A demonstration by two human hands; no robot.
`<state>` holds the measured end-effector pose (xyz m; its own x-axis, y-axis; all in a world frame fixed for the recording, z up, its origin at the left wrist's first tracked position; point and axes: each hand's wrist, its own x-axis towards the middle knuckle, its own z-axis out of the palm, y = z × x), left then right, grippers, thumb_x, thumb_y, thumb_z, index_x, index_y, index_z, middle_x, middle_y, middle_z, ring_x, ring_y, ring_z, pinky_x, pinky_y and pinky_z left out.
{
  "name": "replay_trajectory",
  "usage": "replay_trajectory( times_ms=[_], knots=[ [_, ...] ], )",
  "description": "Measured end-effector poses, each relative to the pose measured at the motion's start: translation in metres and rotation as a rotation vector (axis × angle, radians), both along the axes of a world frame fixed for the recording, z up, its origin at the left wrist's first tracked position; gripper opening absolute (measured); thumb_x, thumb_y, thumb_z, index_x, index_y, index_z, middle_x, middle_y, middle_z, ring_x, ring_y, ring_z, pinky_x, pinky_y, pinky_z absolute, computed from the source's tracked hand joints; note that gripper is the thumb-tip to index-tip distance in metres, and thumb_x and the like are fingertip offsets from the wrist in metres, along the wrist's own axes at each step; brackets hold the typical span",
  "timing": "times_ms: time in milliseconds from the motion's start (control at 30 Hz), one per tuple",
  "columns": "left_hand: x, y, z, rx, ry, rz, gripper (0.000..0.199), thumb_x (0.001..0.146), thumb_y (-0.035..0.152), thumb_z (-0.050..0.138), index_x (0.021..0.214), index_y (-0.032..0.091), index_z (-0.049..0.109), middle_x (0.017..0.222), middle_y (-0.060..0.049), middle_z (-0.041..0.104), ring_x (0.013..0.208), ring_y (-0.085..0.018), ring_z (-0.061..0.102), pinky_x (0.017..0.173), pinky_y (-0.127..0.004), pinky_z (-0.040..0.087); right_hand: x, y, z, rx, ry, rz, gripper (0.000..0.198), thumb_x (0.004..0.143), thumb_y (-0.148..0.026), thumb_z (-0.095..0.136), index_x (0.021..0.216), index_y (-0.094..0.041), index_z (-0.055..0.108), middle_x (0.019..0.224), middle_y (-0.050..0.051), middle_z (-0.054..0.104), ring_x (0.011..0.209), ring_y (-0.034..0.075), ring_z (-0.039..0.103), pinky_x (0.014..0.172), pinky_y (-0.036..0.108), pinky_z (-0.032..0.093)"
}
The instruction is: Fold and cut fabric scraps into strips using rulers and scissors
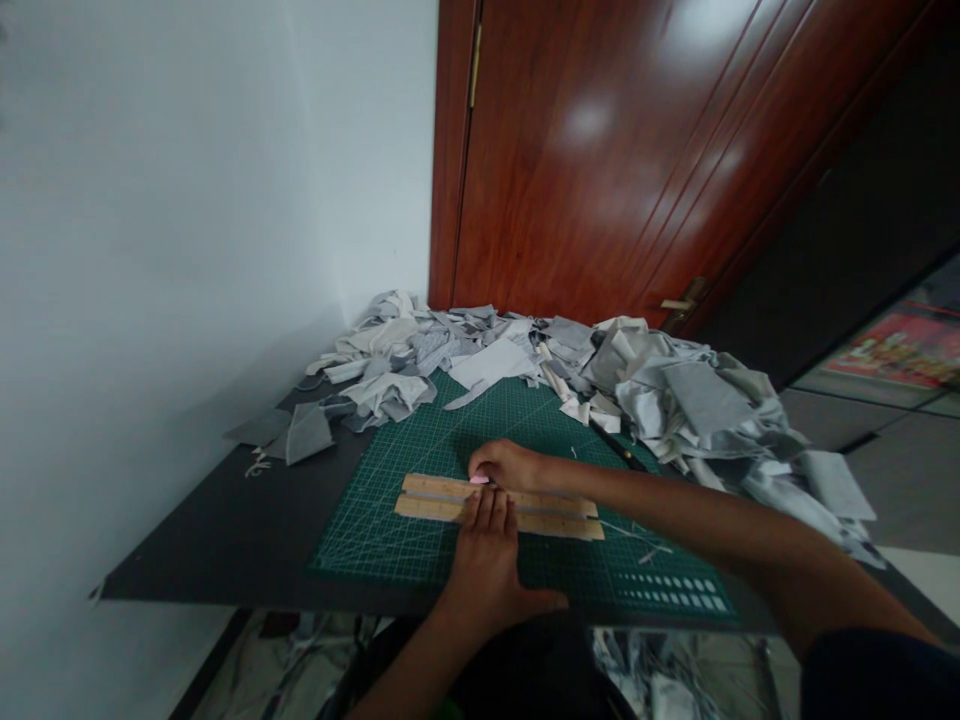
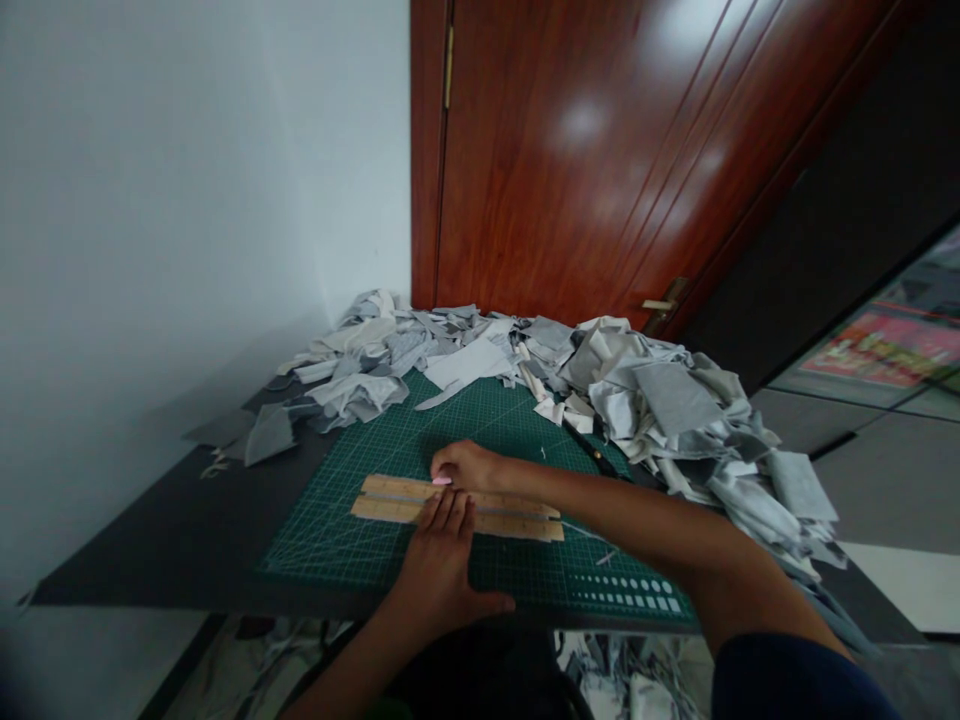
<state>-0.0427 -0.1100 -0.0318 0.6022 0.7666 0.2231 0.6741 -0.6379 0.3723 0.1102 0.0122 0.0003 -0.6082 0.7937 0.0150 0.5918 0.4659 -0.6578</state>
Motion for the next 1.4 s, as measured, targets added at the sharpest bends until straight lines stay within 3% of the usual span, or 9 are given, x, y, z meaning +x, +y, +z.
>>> replay_trajectory(
  times_ms=[667,1167,1400],
  knots=[
    [0.002,0.001,0.008,0.021,0.008,-0.022,0.132,0.054,0.093,0.068,0.149,0.004,0.046,0.156,-0.029,0.044,0.149,-0.048,0.035,0.125,-0.062,0.023,0.073,-0.037,0.001,0.030,-0.055,-0.051,0.023,0.088,-0.004,0.054,0.085,-0.016,0.074,0.083,0.003,0.073,0.079,0.017,0.065,0.076,0.027,0.050],
    [0.002,0.002,0.012,0.041,0.041,-0.023,0.128,0.058,0.092,0.066,0.148,0.002,0.047,0.156,-0.029,0.044,0.149,-0.047,0.035,0.126,-0.060,0.023,0.055,-0.042,0.004,0.103,-0.072,-0.108,0.025,0.088,-0.002,0.054,0.087,-0.016,0.074,0.086,0.003,0.073,0.081,0.017,0.065,0.076,0.025,0.049],
    [0.002,0.002,0.013,0.055,0.066,-0.029,0.130,0.060,0.095,0.061,0.148,0.001,0.048,0.156,-0.030,0.044,0.150,-0.046,0.035,0.126,-0.059,0.024,0.079,-0.054,0.006,0.130,-0.129,-0.108,0.026,0.089,-0.003,0.053,0.085,-0.017,0.074,0.085,0.004,0.072,0.083,0.019,0.065,0.080,0.028,0.048]
  ],
)
